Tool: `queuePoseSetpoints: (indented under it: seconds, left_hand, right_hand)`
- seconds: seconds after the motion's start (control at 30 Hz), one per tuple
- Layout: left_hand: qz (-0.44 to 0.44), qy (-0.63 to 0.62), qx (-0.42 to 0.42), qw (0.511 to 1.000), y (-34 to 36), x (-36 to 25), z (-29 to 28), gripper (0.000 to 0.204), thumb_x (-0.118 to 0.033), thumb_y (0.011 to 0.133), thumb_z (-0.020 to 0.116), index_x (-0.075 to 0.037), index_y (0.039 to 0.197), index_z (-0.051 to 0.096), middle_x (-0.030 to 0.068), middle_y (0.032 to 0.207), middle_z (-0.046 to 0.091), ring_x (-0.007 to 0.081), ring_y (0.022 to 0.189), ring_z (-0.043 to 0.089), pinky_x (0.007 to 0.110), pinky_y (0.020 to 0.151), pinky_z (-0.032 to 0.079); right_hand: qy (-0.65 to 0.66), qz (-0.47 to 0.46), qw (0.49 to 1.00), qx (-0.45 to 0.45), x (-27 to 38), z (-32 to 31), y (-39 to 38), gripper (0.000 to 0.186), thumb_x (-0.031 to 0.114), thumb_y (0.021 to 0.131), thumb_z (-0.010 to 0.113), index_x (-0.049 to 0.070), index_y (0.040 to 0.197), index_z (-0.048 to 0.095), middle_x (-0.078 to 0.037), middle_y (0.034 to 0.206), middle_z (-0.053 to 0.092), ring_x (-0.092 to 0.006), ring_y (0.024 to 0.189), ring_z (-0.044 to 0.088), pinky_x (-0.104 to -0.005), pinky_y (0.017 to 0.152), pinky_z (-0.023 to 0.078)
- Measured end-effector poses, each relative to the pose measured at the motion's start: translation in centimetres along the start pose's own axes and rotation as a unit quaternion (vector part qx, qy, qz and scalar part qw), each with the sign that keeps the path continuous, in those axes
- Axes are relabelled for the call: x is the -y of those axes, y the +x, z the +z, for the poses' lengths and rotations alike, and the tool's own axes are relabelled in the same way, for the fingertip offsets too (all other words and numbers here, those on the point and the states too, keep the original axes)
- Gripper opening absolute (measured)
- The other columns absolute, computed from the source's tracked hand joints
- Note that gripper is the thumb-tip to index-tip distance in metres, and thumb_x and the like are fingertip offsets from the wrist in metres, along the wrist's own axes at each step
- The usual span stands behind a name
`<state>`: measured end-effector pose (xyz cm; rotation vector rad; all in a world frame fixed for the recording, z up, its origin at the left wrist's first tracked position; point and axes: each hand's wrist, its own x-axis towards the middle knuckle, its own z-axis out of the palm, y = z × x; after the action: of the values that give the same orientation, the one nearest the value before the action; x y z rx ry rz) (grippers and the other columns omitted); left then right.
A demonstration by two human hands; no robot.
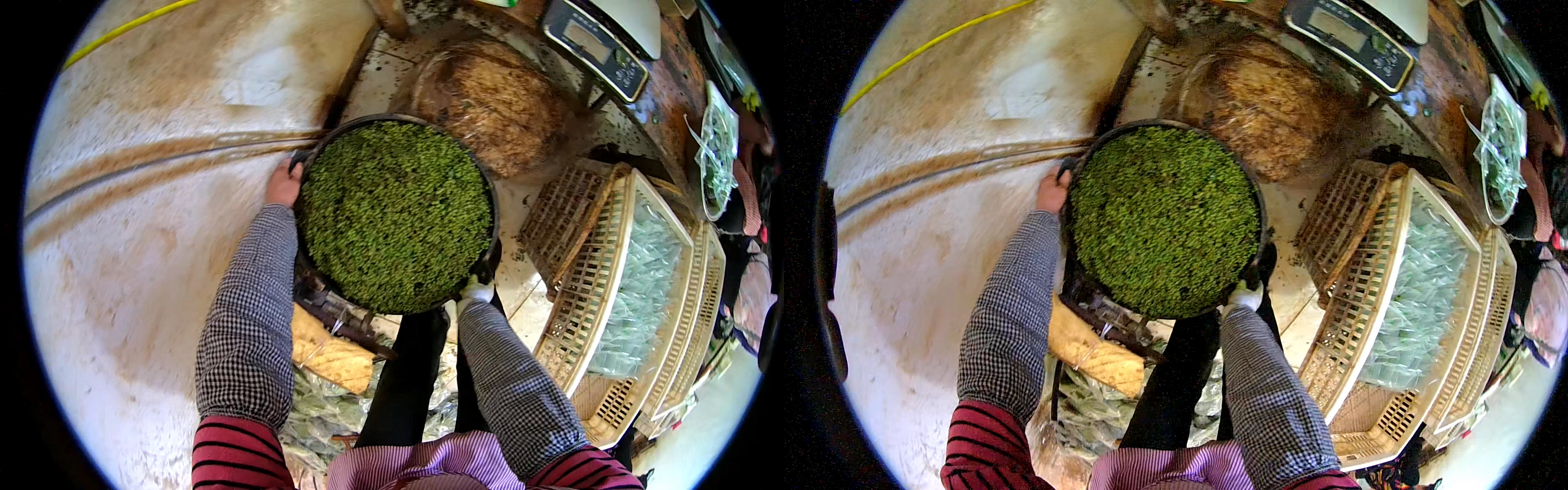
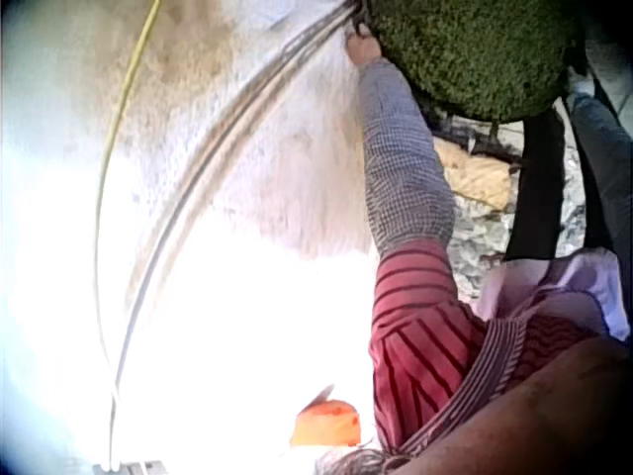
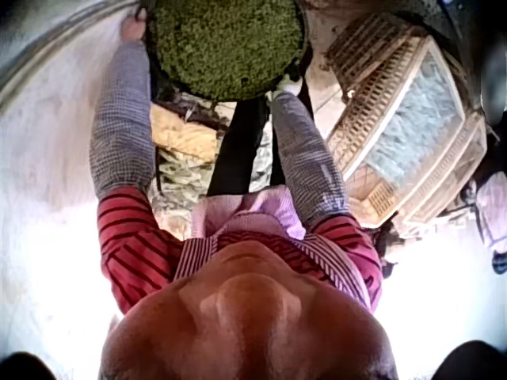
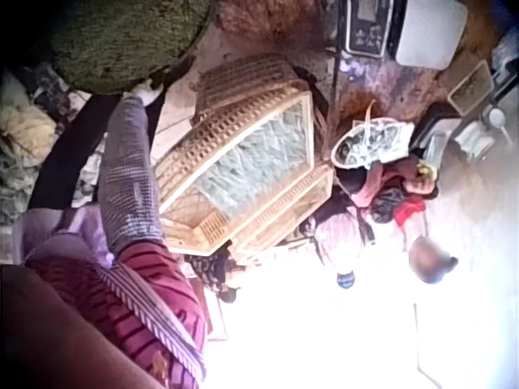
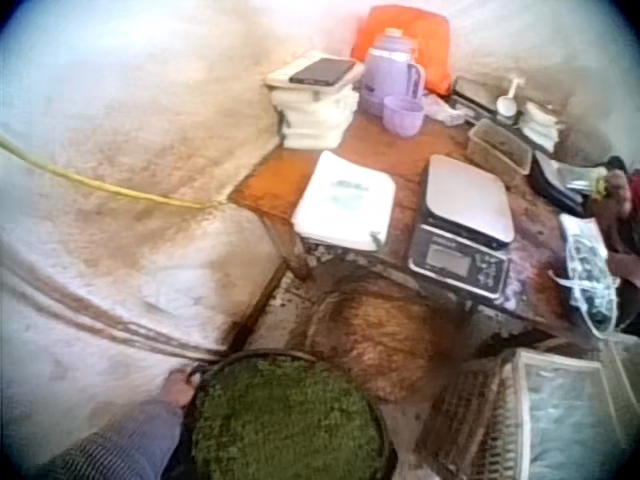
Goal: The person scoops green buds from a large bowl into small plastic bags, weighs each bag on a digital scale, and places the filled bags into a basket. The process is repeated continuously with other workers visible in the background.
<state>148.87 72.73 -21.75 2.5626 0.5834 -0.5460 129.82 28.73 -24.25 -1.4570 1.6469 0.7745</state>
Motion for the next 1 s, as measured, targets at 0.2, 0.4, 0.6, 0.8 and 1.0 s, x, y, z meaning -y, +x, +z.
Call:
queuePoseSetpoints:
  seconds: [0.2,0.4,0.6,0.8,1.0]
  left_hand:
    - [0.094,-0.004,-0.134,0.987,-0.8,-1.5,1.1,0.028,-0.024,0.094,0.053,-0.006,0.114,0.06,0.021,0.105,0.064,0.0397,0.097,0.06,0.043,0.086,0.048]
    - [-0.002,-0.291,-0.048,0.956,-0.8,-1.6,1.2,0.029,-0.014,0.093,0.06,-0.003,0.119,0.059,0.007,0.103,0.066,0.0152,0.093,0.059,0.028,0.084,0.046]
    - [-0.027,-0.205,0.078,0.975,0.3,-3.6,-0.4,0.028,-0.018,0.096,0.056,-0.008,0.121,0.06,0.0026,0.083,0.058,0.0131,0.074,0.051,0.027,0.073,0.044]
    - [-0.05,-0.185,0.058,0.98,-2.4,-3.1,0.9,0.027,-0.014,0.096,0.053,-0.011,0.121,0.061,-0.0016,0.073,0.048,0.008,0.065,0.041,0.024,0.061,0.038]
    - [-0.078,-0.261,0.056,0.961,-7.5,-4.4,0.1,0.027,-0.011,0.096,0.05,-0.009,0.12,0.062,-0.004,0.071,0.043,0.0075,0.062,0.036,0.023,0.057,0.034]
  right_hand:
    - [0.209,-0.067,0.974,-0.054,-0.9,-0.7,-3.0,0.046,0.017,0.096,0.053,0.006,0.139,0.039,-0.011,0.113,0.063,-0.0222,0.095,0.058,-0.0326,0.086,0.046]
    - [0.228,-0.106,0.967,-0.038,-2.7,-0.6,-1.5,0.028,0.015,0.096,0.055,0.006,0.122,0.051,-0.003,0.093,0.063,-0.0143,0.061,0.056,-0.0255,0.049,0.046]
    - [0.267,-0.051,0.962,0.03,-0.8,-0.8,-4.5,0.032,0.012,0.096,0.053,0.009,0.128,0.053,0.001,0.099,0.061,-0.0101,0.074,0.051,-0.0252,0.058,0.043]
    - [0.275,-0.132,0.952,0.002,0.2,0.0,-6.8,0.028,0.005,0.095,0.053,0.003,0.123,0.053,-0.004,0.102,0.06,-0.0159,0.084,0.054,-0.0281,0.078,0.045]
    - [0.26,-0.156,0.953,-0.025,1.9,-3.8,-11.4,0.026,-0.001,0.093,0.052,0.003,0.118,0.055,-0.004,0.099,0.058,-0.0174,0.088,0.054,-0.0275,0.085,0.043]
